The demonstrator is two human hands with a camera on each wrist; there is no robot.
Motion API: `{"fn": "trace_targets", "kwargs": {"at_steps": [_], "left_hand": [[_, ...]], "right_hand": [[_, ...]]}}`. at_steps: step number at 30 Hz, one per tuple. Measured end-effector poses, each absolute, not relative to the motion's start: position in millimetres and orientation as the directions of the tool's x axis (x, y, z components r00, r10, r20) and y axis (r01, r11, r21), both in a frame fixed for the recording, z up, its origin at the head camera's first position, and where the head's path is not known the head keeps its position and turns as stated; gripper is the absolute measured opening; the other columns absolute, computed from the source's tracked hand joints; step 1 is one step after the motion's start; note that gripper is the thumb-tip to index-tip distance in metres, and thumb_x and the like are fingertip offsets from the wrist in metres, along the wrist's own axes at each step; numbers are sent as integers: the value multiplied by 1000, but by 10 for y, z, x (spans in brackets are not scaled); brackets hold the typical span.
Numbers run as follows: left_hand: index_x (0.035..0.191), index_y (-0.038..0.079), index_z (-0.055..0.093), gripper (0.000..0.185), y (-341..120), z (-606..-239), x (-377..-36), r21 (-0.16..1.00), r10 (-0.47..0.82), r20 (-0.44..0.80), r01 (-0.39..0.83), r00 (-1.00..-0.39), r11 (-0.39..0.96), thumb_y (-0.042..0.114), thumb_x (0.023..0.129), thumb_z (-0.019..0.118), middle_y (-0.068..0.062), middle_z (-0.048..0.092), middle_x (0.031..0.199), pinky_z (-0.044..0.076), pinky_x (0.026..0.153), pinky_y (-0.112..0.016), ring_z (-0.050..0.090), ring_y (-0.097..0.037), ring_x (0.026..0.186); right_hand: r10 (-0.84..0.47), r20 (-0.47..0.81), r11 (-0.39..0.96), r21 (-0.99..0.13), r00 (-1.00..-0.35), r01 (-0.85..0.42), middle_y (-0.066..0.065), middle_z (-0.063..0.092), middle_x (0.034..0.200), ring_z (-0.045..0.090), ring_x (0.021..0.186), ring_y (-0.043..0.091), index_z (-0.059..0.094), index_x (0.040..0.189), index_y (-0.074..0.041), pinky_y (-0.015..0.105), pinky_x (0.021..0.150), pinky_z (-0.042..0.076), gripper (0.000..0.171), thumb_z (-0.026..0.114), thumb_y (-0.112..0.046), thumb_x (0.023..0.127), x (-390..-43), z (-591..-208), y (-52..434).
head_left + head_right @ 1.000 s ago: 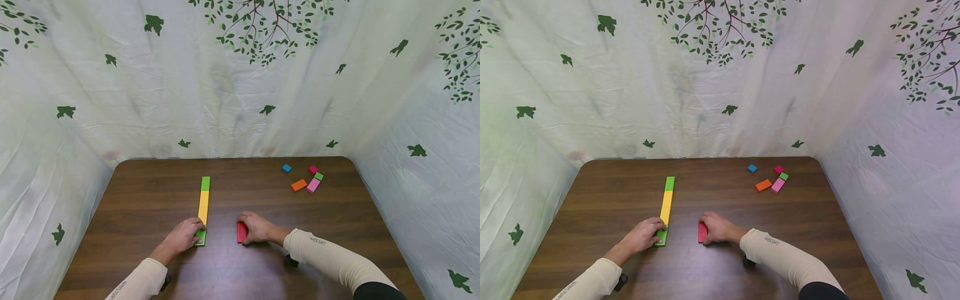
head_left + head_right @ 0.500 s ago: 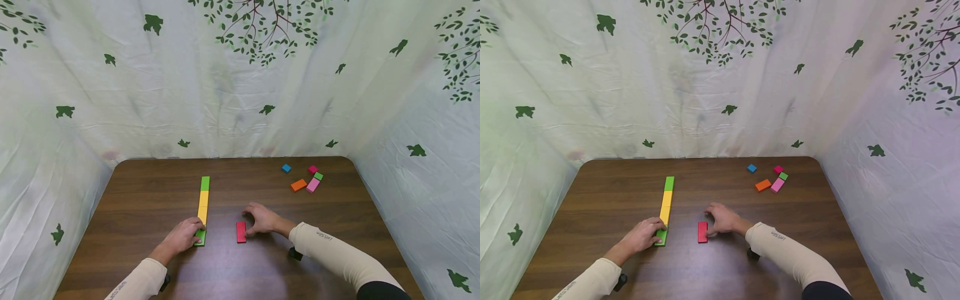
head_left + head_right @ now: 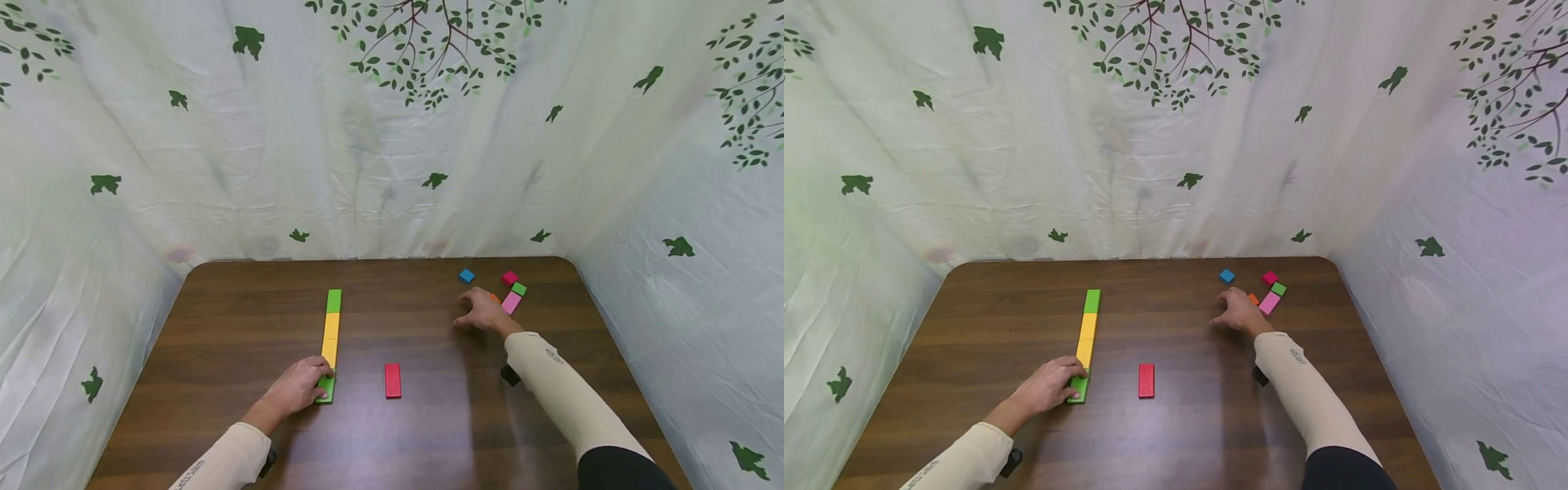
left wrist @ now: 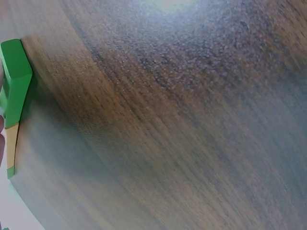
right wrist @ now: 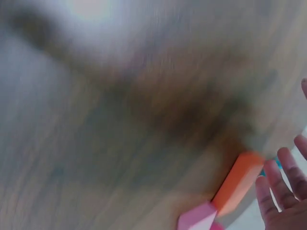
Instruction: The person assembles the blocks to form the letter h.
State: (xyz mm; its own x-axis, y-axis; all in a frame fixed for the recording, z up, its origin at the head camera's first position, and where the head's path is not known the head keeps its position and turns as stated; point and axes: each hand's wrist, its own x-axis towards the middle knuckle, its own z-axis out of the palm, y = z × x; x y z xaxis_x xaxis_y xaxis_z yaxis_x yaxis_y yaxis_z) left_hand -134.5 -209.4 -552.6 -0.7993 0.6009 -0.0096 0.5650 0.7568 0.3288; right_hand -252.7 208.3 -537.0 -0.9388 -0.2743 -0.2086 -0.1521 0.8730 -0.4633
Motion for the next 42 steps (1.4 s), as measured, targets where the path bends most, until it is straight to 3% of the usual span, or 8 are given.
{"fn": "trace_targets", "kwargs": {"at_steps": [15, 26, 37, 42], "left_hand": [[95, 5, 70, 27, -2086, -5511, -1340, 329, 613, 10, 582, -790, 744, 11, 72, 83, -1, 59, 93, 51, 76, -39, 58, -19, 86], [96, 4, 70, 27, -2093, -5504, -1335, 332, 603, -7, 567, -798, 754, 11, 73, 83, -2, 60, 95, 52, 78, -40, 59, -20, 88], [96, 5, 70, 28, -2072, -5497, -1327, 341, 584, -34, 540, -811, 770, 12, 73, 83, -4, 61, 99, 52, 82, -42, 60, -23, 92], [95, 5, 70, 28, -2087, -5505, -1335, 330, 604, -8, 568, -797, 754, 11, 72, 83, -4, 61, 97, 52, 79, -41, 59, -23, 90]], "right_hand": [[-108, -261, 908, -420, -959, 12, 21, 63, 111, 56, 94, 32, 64, 113, 6, 44, 85, 48, 51, 78, -28, 78, -2713, -5401, 2539], [-106, -235, 897, -442, -966, 9, 23, 62, 109, 55, 99, 35, 63, 111, 9, 48, 88, 45, 47, 75, -24, 79, -2704, -5466, 2481], [-103, -217, 872, -490, -971, 17, 27, 56, 125, 52, 109, 40, 54, 127, 10, 49, 95, 43, 61, 79, -13, 75, -2678, -5448, 2424], [-116, -203, 863, -506, -972, 2, 28, 57, 121, 53, 103, 39, 55, 126, 11, 48, 92, 44, 64, 80, -9, 71, -2666, -5441, 2391]]}}
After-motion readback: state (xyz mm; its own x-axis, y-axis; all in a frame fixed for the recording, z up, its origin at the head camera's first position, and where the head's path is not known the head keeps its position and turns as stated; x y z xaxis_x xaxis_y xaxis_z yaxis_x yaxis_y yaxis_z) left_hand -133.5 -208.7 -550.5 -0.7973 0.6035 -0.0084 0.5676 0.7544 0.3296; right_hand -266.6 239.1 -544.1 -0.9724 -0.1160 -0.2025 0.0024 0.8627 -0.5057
